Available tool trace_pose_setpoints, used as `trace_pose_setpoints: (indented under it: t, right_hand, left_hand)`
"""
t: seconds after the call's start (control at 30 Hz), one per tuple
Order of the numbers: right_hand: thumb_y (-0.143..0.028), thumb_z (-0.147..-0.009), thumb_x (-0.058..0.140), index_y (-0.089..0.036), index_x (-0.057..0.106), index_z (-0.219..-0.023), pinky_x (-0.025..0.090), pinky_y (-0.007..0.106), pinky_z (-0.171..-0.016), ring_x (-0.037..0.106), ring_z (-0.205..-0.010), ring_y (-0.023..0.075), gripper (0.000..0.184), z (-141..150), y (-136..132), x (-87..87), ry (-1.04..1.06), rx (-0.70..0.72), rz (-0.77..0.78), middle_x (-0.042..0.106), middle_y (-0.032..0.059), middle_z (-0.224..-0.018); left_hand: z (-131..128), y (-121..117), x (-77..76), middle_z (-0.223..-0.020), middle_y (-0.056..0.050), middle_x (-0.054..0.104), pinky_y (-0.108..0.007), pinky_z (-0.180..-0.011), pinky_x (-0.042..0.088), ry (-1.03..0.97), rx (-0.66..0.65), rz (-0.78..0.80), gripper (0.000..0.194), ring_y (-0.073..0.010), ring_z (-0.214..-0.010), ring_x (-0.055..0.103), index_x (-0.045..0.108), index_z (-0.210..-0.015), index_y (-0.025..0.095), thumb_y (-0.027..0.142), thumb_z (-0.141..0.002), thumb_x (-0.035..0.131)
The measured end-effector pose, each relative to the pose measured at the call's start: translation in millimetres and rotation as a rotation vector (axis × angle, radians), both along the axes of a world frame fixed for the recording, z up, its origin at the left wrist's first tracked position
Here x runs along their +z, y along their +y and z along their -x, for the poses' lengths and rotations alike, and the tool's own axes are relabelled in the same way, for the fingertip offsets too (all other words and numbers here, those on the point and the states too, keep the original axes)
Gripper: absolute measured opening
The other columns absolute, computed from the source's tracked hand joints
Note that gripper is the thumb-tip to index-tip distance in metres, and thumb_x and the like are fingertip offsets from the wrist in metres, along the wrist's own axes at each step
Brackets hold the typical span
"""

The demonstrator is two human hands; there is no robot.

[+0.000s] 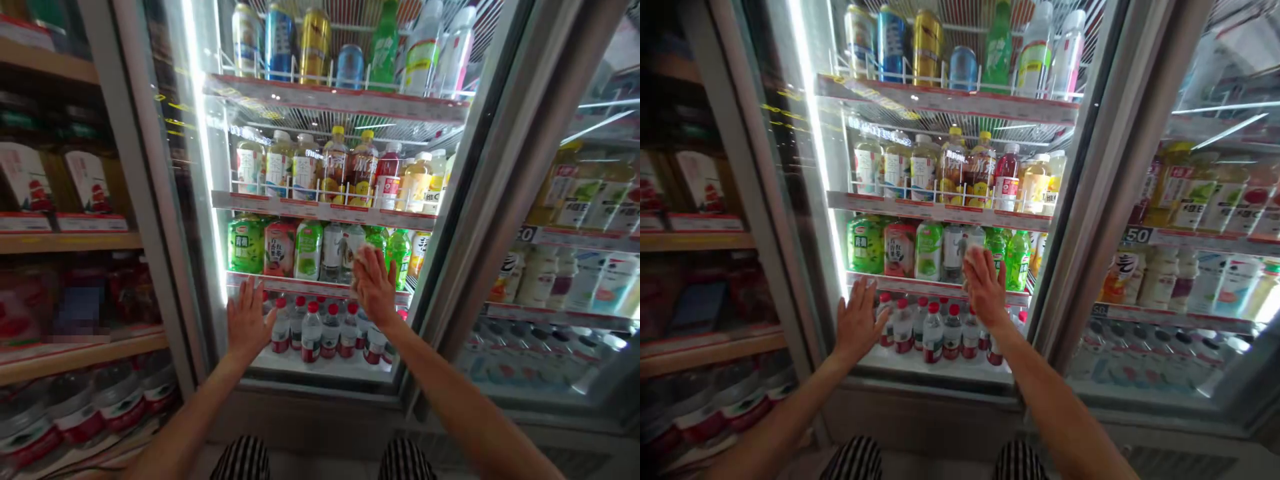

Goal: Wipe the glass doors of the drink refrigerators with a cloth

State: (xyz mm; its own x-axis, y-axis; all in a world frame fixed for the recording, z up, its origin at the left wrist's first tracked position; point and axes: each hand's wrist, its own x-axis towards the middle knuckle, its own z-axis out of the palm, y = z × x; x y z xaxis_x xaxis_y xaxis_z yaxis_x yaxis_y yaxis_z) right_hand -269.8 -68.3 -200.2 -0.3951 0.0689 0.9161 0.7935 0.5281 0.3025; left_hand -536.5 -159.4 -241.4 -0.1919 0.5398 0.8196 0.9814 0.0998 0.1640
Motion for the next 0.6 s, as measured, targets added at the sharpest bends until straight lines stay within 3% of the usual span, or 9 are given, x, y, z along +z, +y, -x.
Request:
trace_pose_setpoints:
  t: [0.17,0.37,0.53,0.6]
  right_hand:
    - [-0.018,-0.085,0.047,-0.025,0.041,-0.132,0.005,0.046,-0.114,0.021,-0.137,0.0178,0.048,29.2,-6.8,-5.3,-0.357,0.1,0.015,0.04,0.0023,-0.142]
    - [-0.018,-0.086,0.043,-0.022,0.036,-0.136,0.004,0.05,-0.113,0.016,-0.139,0.0213,0.05,65.5,-6.6,24.9,-0.157,0.066,-0.002,0.037,0.0066,-0.143]
    - [-0.014,-0.085,0.043,-0.021,0.04,-0.133,-0.003,0.045,-0.114,0.015,-0.139,0.0172,0.049,86.0,-10.7,10.3,-0.467,0.168,-0.064,0.036,0.0018,-0.144]
    - [-0.014,-0.085,0.043,-0.023,0.04,-0.134,-0.004,0.045,-0.114,0.014,-0.139,0.0172,0.05,93.7,-9.2,14.7,-0.45,0.168,-0.057,0.034,0.0011,-0.145]
  left_hand:
    - [11.4,-4.1,2.0,-0.146,-0.015,0.026,-0.054,-0.107,0.021,0.021,-0.001,0.057,0.057,-0.0288,-0.136,0.023,0.032,-0.137,0.012,0.035,-0.085,0.039]
    - [28.5,-9.6,8.9,-0.147,-0.014,0.023,-0.053,-0.107,0.022,0.01,0.052,0.057,0.057,-0.0278,-0.136,0.02,0.03,-0.137,0.012,0.034,-0.085,0.039]
    - [47.8,-12.6,13.1,-0.147,-0.013,0.023,-0.054,-0.107,0.019,0.01,0.054,0.045,0.056,-0.0276,-0.136,0.021,0.031,-0.137,0.013,0.032,-0.085,0.04]
    - [57.1,-12.7,14.8,-0.148,-0.013,0.022,-0.054,-0.108,0.018,0.0,0.057,0.034,0.058,-0.0274,-0.137,0.02,0.029,-0.138,0.014,0.033,-0.085,0.04]
